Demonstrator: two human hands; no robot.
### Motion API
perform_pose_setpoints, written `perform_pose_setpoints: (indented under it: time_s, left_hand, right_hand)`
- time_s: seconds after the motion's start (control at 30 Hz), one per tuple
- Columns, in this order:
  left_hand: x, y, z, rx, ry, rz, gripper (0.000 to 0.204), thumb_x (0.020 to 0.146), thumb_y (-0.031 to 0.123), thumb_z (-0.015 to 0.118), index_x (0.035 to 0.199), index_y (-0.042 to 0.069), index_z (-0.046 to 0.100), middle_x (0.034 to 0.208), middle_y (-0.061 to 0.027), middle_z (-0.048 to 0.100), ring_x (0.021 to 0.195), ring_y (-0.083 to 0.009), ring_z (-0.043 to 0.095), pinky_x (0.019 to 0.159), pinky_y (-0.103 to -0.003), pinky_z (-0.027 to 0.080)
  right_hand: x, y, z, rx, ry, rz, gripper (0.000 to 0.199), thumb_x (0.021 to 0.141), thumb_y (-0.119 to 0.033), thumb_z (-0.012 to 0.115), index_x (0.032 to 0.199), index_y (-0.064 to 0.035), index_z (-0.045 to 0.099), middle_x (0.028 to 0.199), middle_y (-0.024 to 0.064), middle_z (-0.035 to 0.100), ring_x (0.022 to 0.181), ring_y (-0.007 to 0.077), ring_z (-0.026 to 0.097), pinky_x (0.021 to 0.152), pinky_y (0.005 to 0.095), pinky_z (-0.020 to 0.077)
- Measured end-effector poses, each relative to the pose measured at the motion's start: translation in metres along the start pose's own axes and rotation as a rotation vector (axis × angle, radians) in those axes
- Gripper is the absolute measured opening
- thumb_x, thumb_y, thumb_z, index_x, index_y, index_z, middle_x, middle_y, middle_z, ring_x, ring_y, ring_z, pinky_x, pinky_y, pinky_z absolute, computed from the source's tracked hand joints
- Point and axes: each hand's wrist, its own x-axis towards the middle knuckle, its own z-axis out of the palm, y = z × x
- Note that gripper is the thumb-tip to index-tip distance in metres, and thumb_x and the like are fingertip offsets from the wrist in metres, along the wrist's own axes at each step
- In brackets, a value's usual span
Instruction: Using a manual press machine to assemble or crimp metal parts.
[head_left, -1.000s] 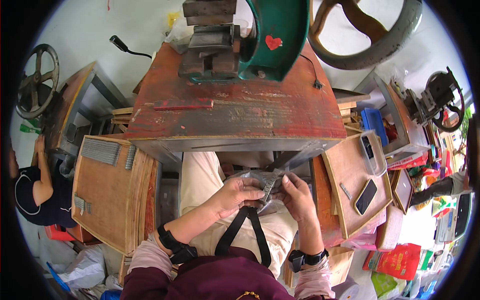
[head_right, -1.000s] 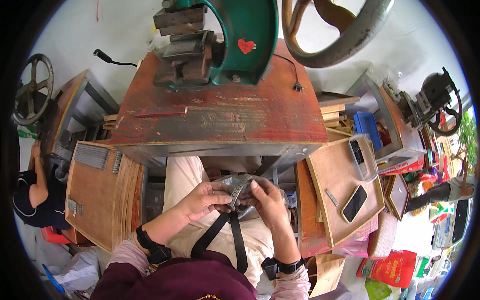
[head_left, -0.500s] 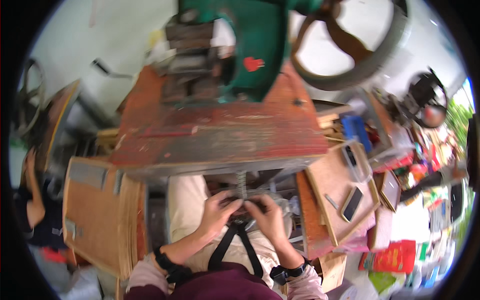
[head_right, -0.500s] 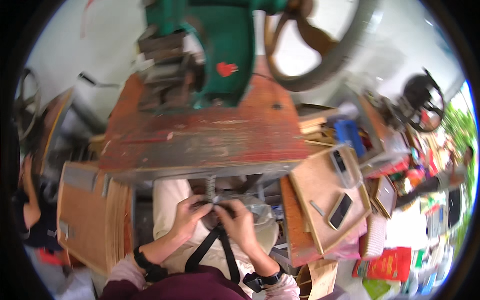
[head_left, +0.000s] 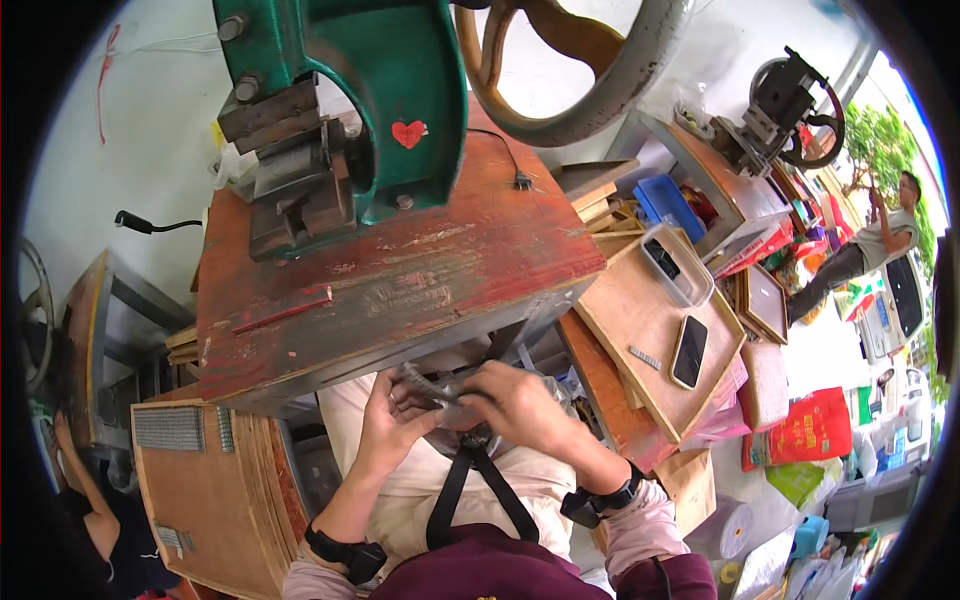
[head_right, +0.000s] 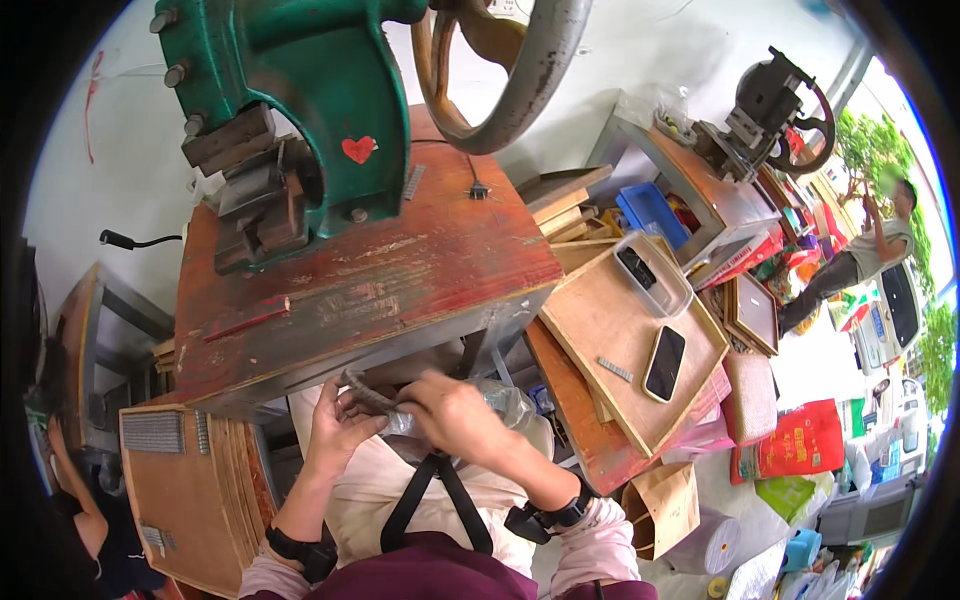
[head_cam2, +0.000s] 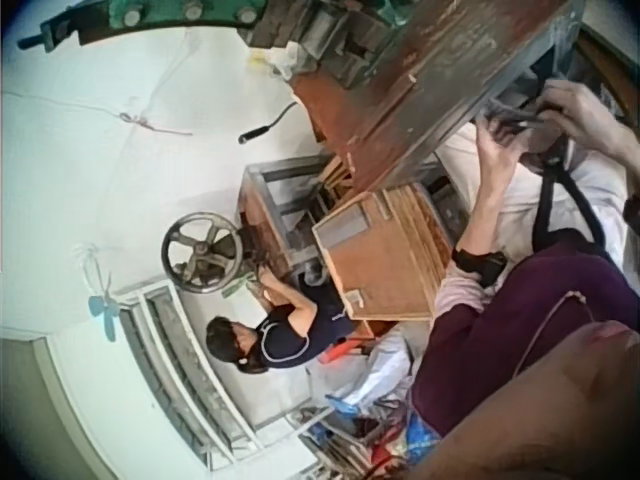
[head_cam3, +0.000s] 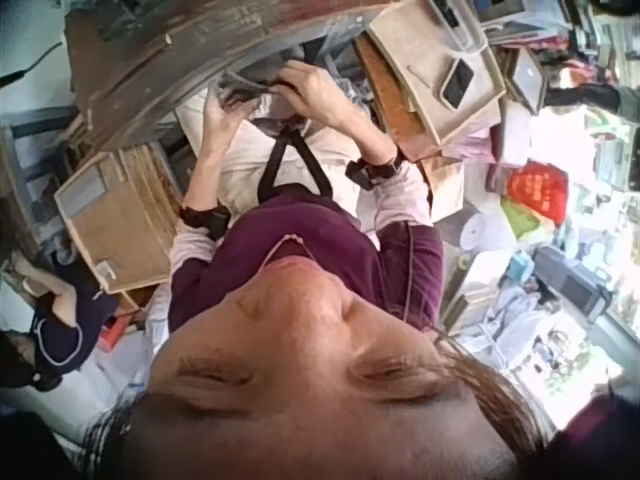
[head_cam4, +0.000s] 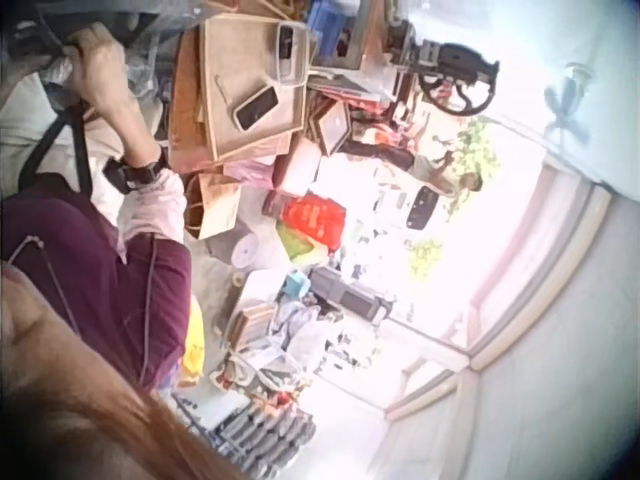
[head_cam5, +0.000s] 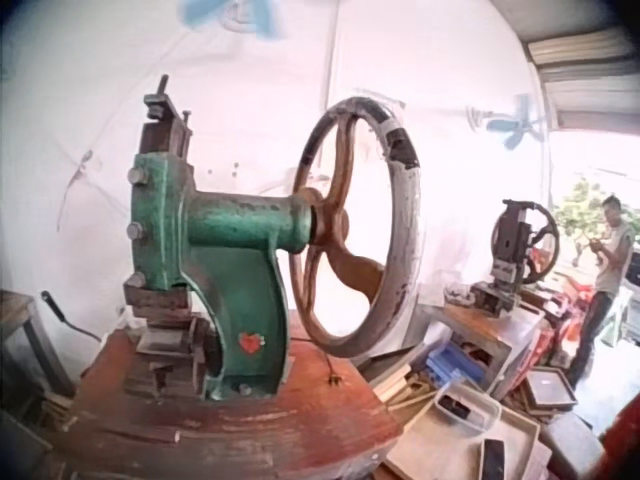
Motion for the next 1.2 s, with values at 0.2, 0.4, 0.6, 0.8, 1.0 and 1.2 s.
perform_pose_setpoints:
  time_s: [0.2,0.4,0.6,0.8,1.0,1.2]
  left_hand:
    - [-0.032,0.000,-0.053,0.058,0.212,0.102,0.042,0.074,-0.003,0.068,0.110,0.001,0.048,0.094,-0.0102,0.060,0.085,-0.0138,0.059,0.074,-0.025,0.049]
    - [-0.093,0.001,-0.137,0.169,0.745,0.082,0.018,0.083,0.007,0.062,0.099,0.000,0.056,0.082,-0.0035,0.061,0.072,-0.0099,0.058,0.064,-0.024,0.048]
    - [-0.144,-0.015,-0.260,0.682,1.196,0.197,0.022,0.082,0.013,0.062,0.095,-0.003,0.058,0.082,-0.0105,0.064,0.072,-0.0161,0.061,0.063,-0.030,0.048]
    - [-0.140,0.033,-0.290,1.252,1.287,-0.122,0.035,0.080,0.018,0.062,0.106,-0.004,0.055,0.097,-0.0185,0.061,0.086,-0.0330,0.059,0.078,-0.040,0.047]
    - [-0.119,0.023,-0.351,1.717,1.310,-0.045,0.041,0.079,0.022,0.063,0.112,-0.001,0.054,0.126,-0.0193,0.045,0.124,-0.0358,0.034,0.096,-0.047,0.034]
    - [-0.122,0.018,-0.365,1.986,1.071,0.167,0.038,0.081,0.020,0.061,0.111,-0.002,0.056,0.127,-0.0185,0.045,0.126,-0.0359,0.032,0.102,-0.048,0.029]
  right_hand:
    - [-0.020,0.093,-0.051,0.031,0.585,0.629,0.022,0.086,-0.014,0.057,0.098,0.0022,0.064,0.086,0.0115,0.066,0.079,0.0166,0.061,0.071,0.0301,0.0477]
    - [-0.165,0.282,-0.106,-0.318,0.631,0.898,0.025,0.085,-0.018,0.058,0.090,0.0057,0.065,0.067,0.0097,0.061,0.053,0.0125,0.053,0.046,0.0270,0.0460]
    - [-0.195,0.282,-0.122,-0.401,0.608,0.841,0.031,0.083,-0.022,0.060,0.083,0.0086,0.063,0.068,0.0194,0.062,0.059,0.0274,0.057,0.056,0.0397,0.0466]
    - [-0.148,0.254,-0.088,-0.536,0.571,0.669,0.030,0.083,-0.022,0.061,0.086,0.0081,0.063,0.072,0.0208,0.062,0.063,0.0294,0.058,0.059,0.0403,0.0467]
    - [-0.143,0.235,-0.064,-0.593,0.497,0.625,0.030,0.082,-0.022,0.061,0.089,0.0076,0.062,0.076,0.0221,0.062,0.067,0.0314,0.058,0.062,0.0408,0.0468]
    - [-0.132,0.224,-0.044,-0.626,0.439,0.602,0.031,0.081,-0.021,0.062,0.093,0.0072,0.062,0.081,0.0234,0.062,0.071,0.0334,0.058,0.065,0.0414,0.0470]
